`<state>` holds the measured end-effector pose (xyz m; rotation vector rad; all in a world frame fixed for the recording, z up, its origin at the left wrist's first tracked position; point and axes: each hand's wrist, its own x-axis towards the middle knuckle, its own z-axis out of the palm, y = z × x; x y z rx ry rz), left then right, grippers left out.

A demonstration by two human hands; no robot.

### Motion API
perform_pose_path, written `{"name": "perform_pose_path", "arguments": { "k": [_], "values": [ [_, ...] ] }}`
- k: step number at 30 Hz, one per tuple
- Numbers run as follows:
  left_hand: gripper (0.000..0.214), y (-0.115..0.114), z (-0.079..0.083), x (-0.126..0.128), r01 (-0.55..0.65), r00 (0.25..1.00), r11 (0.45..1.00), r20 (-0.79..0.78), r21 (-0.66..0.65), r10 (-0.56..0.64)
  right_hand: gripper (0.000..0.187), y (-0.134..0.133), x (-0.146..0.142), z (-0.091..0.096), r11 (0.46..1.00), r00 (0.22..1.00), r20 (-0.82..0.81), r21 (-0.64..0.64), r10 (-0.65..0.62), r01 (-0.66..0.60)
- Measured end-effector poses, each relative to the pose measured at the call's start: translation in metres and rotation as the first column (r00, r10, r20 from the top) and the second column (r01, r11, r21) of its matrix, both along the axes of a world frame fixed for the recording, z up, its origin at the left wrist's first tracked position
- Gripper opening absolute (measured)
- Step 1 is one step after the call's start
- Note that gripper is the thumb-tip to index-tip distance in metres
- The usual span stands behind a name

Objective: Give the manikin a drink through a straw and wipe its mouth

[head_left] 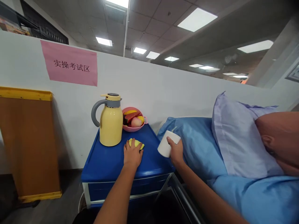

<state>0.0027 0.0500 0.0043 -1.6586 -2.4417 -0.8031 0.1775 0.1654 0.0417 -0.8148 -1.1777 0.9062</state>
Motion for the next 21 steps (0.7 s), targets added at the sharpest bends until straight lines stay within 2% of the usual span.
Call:
{"name": "perform_pose_path", "arguments": {
  "k": [4, 8, 12, 21],
  "values": [
    [0.041, 0.003, 0.000, 0.002, -0.045, 0.999, 0.999, -0.018, 0.001, 0.045, 0.052, 0.018, -0.042, -0.015, 1.000, 0.999, 0.039, -0.014, -0.012, 0.012],
    [0.043, 0.007, 0.001, 0.001, -0.073, 0.996, 0.997, -0.054, -0.011, 0.072, 0.062, 0.029, -0.064, -0.019, 0.999, 0.997, 0.079, 0.047, -0.010, 0.007],
    [0.045, 0.018, 0.000, -0.003, -0.115, 0.991, 0.993, -0.073, -0.022, 0.113, 0.074, 0.034, -0.072, -0.020, 0.994, 0.994, 0.108, 0.112, 0.005, -0.017],
    [0.046, 0.037, -0.001, -0.014, -0.099, 0.992, 0.994, -0.088, -0.043, 0.095, 0.077, 0.039, -0.077, -0.021, 0.978, 0.986, 0.154, 0.189, 0.064, -0.093]
  ]
}}
